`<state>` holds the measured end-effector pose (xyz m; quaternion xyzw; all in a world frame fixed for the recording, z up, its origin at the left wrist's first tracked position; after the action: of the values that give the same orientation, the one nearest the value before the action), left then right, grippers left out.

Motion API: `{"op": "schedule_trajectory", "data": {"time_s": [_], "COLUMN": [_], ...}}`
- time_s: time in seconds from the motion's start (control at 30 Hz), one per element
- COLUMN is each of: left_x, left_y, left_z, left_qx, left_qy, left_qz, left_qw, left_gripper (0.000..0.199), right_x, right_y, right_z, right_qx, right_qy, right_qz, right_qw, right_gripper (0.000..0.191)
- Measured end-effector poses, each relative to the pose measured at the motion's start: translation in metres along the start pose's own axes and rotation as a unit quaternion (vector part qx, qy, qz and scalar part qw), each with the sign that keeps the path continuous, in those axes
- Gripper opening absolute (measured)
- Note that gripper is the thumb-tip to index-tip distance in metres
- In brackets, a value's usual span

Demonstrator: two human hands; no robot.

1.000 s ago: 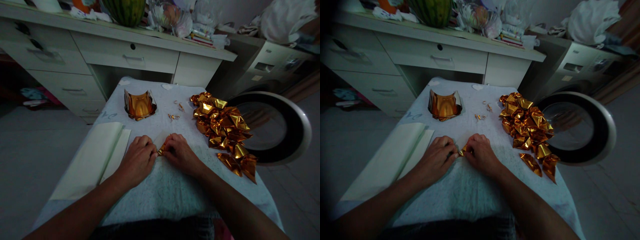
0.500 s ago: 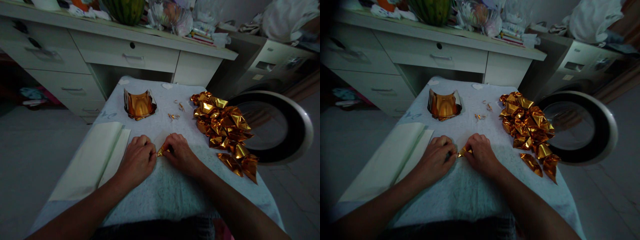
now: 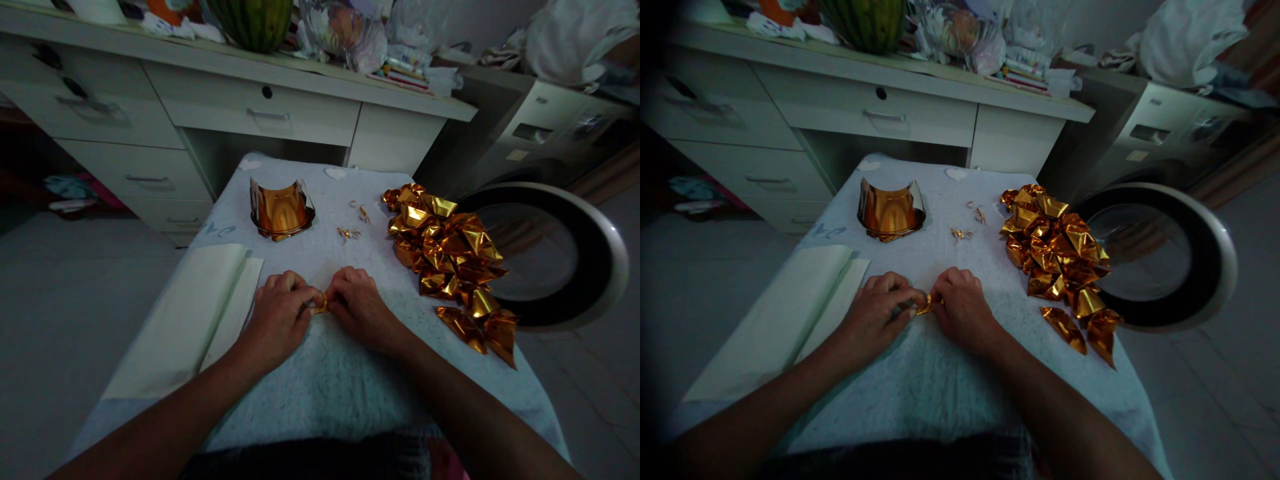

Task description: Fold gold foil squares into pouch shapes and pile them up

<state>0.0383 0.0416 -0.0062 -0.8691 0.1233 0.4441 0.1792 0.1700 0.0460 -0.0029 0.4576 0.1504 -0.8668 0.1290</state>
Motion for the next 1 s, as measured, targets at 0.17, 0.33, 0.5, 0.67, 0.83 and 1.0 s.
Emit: {"op": "schedule_trajectory", "data": {"time_s": [0.17,0.33,0.5,0.67,0.83,1.0], "left_x": [0.0014,0.0032,0.0035,0.0033,0.0034,0.0035], "left_y": [-0.0014,-0.0037,-0.0061,-0.0079,-0.0084,-0.0081], "left_z": [0.0019,0.0026,0.0046,0.0043,0.0054,0.0060], "left_qx": [-0.017,-0.027,-0.036,-0.038,-0.044,-0.043], "left_qy": [-0.010,-0.012,-0.005,-0.003,-0.005,-0.008], "left_qz": [0.017,0.039,0.050,0.071,0.080,0.087], "left_qw": [1.000,0.999,0.998,0.997,0.996,0.995], "left_gripper": [0.025,0.020,0.018,0.020,0.025,0.028], "right_x": [-0.0002,0.0000,0.0015,0.0021,0.0006,-0.0013], "right_y": [-0.0001,0.0013,0.0013,-0.0009,-0.0021,-0.0023], "right_z": [0.0023,0.0062,0.0069,0.0055,0.0030,0.0015], "right_qx": [0.006,-0.002,0.006,0.021,0.017,0.010], "right_qy": [0.025,0.045,0.062,0.056,0.022,-0.015], "right_qz": [0.010,0.013,0.005,0.002,-0.001,0.014], "right_qw": [1.000,0.999,0.998,0.998,1.000,1.000], "right_gripper": [0.009,0.011,0.016,0.013,0.012,0.023]}}
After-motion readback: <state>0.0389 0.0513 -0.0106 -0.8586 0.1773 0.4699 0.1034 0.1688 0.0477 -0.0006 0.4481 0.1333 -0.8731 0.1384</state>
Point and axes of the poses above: each hand's wrist, its own y-axis away from the middle knuckle, its own x-axis out of the palm, z = x × y, the point moved 7 cm from there along -y, towards the middle knuckle, and after that the axes turned 4 degrees about -z, right-handed, at the moved point
